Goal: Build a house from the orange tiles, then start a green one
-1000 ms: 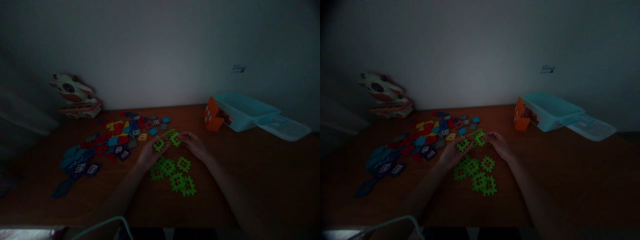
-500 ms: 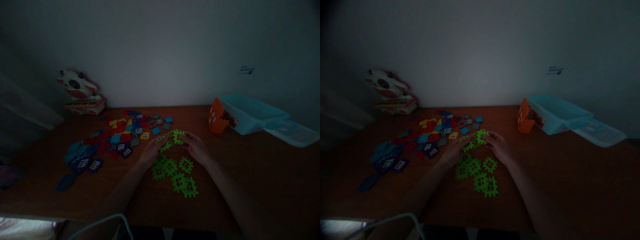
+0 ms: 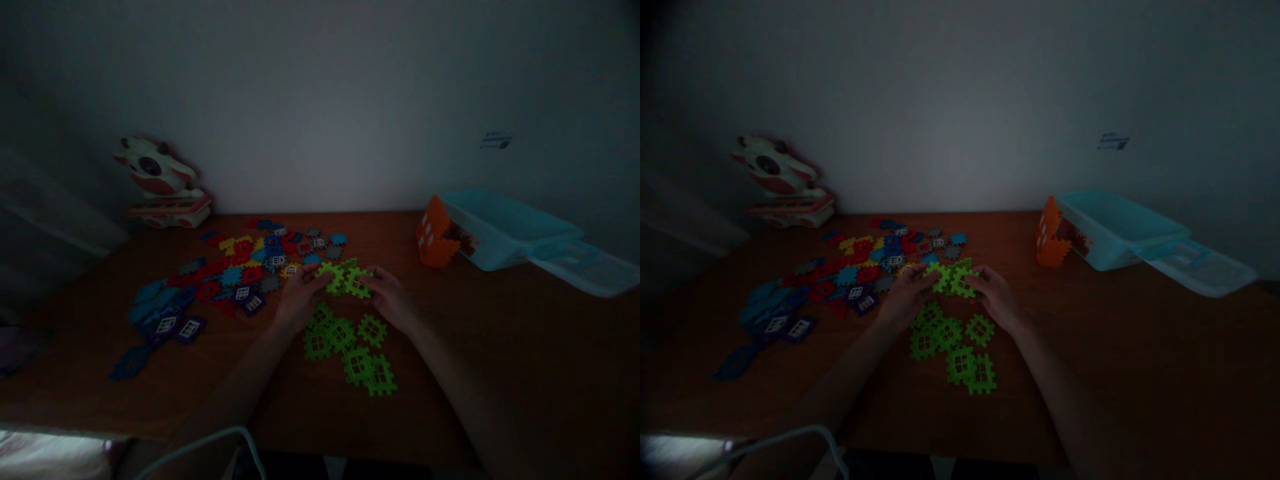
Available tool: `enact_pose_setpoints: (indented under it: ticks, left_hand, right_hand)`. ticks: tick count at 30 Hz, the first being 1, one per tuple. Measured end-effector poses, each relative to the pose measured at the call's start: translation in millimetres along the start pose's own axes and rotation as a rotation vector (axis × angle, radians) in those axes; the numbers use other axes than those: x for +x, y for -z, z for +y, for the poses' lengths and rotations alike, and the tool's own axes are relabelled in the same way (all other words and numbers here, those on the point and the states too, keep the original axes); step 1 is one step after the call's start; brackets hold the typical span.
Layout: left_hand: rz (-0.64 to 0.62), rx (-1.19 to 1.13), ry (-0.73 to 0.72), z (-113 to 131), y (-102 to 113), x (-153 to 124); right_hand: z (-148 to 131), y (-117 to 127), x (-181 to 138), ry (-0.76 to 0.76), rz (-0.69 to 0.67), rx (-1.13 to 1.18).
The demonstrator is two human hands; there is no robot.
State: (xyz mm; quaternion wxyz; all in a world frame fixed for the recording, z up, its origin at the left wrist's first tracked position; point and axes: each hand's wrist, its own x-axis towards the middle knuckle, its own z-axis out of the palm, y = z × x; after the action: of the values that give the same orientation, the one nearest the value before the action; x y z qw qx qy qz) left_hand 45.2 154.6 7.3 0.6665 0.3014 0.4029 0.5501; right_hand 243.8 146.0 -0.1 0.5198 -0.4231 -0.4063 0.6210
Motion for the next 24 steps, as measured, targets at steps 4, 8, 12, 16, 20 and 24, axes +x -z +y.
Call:
enact_pose_setpoints:
  ticks: [4, 8, 12, 16, 20, 24]
  left_hand:
    - [-0.114, 0.039, 0.029, -2, -1, -2]
    - [-0.116, 0.044, 0.046, -2, -3, -5]
    - [-0.108, 0.081, 0.065, 0, -6, -7]
    - [-0.164, 0.170, 0.034, 2, -6, -8]
    - [-0.209, 0.229, 0.001, 0, -4, -8]
    - [-0.217, 0.256, -0.029, -3, -3, -8]
  right_hand:
    - [4, 0, 1, 0.055, 0.000, -0.077]
    - [10, 2, 3, 0.093, 0.002, -0.133]
    - [10, 2, 2, 0.117, 0.019, -0.121]
    - [6, 0, 0, 0.106, 0.040, -0.154]
    - [3, -2, -2, 0.097, 0.037, -0.167]
    - [5, -3, -2, 0.089, 0.059, -0.207]
